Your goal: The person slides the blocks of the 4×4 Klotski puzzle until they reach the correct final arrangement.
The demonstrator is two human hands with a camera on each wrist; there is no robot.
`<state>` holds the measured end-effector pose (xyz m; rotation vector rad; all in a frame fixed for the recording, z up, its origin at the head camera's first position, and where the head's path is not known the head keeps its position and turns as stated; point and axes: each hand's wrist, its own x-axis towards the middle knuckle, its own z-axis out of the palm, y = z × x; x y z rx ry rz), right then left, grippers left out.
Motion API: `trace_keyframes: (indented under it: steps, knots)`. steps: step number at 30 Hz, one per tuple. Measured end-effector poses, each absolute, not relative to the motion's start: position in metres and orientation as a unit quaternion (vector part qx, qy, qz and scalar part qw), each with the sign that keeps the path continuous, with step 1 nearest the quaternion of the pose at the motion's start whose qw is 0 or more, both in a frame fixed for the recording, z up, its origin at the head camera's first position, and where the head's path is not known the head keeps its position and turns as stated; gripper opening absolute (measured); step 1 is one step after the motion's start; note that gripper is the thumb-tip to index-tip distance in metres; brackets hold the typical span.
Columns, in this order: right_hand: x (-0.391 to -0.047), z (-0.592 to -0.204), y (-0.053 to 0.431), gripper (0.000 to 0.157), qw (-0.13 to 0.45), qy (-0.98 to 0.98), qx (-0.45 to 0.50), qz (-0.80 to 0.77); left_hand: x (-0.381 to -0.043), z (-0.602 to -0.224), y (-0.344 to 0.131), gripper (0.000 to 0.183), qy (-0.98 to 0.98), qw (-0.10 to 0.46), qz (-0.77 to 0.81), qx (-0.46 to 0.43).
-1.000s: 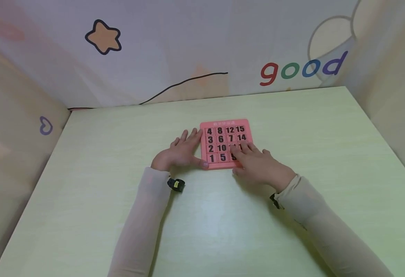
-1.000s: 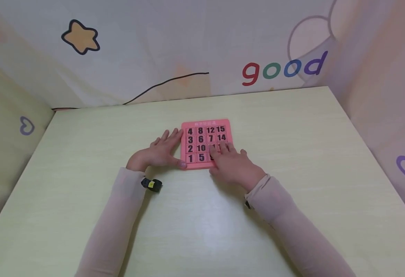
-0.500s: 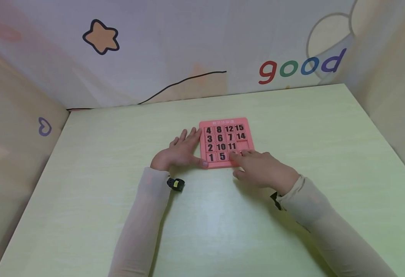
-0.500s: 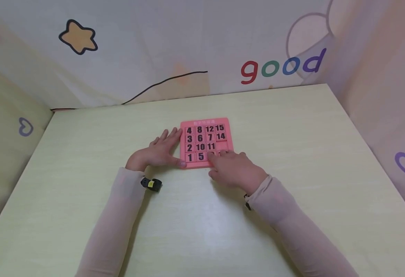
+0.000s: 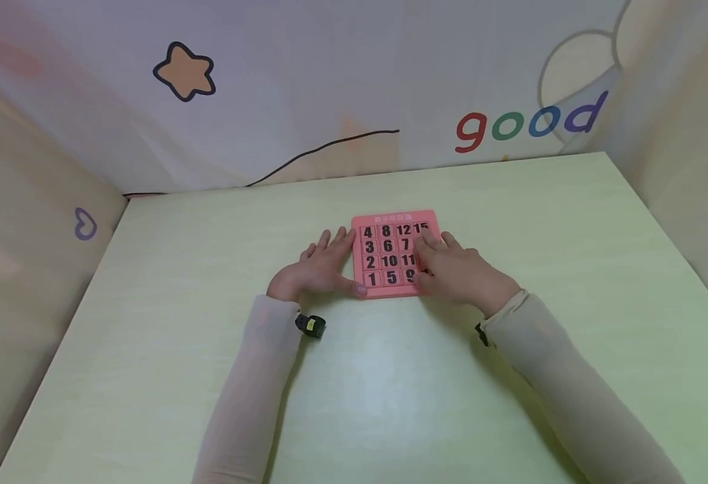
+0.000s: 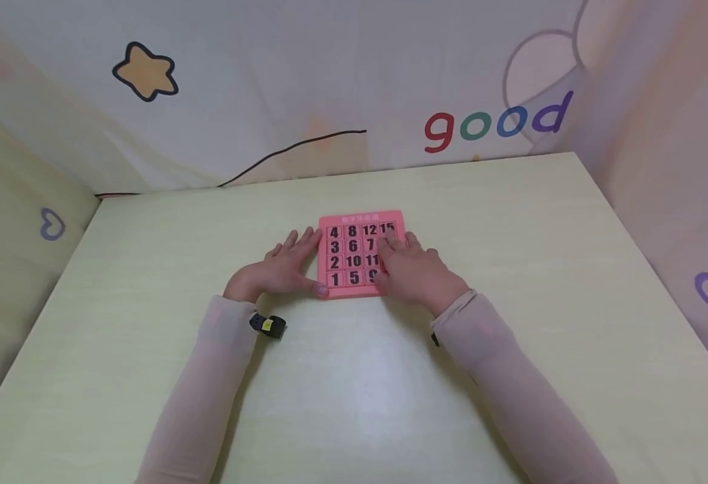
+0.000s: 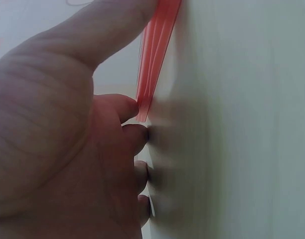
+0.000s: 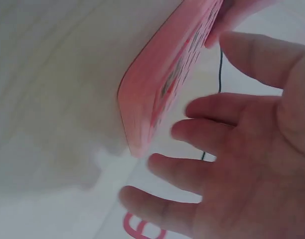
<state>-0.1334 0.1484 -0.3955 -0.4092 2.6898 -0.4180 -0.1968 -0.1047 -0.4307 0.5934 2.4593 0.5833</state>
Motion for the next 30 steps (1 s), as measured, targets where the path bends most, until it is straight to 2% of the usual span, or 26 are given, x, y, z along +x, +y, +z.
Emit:
trace_keyframes:
  steps: [8, 13, 18, 26, 30]
  knots:
    - [-0.142, -0.408, 0.156, 0.076, 0.230, 0.953, -0.121, -0.154, -0.197, -0.431, -0.098, 0.119, 0.915, 0.261, 0.211, 0.223]
    - [-0.135, -0.403, 0.154, 0.079, 0.247, 0.950, -0.115, -0.155, -0.196, -0.430, -0.100, 0.119, 0.917, 0.255, 0.204, 0.227]
    - [-0.125, -0.394, 0.152, 0.075, 0.265, 0.946, -0.114, -0.148, -0.193, -0.430, -0.100, 0.120, 0.916, 0.262, 0.210, 0.220]
    - [-0.139, -0.392, 0.153, 0.067, 0.223, 0.956, -0.109, -0.157, -0.193, -0.432, -0.101, 0.119, 0.914, 0.263, 0.220, 0.216]
    - [-0.153, -0.398, 0.155, 0.069, 0.228, 0.955, -0.098, -0.163, -0.193, -0.431, -0.100, 0.119, 0.913, 0.260, 0.225, 0.219]
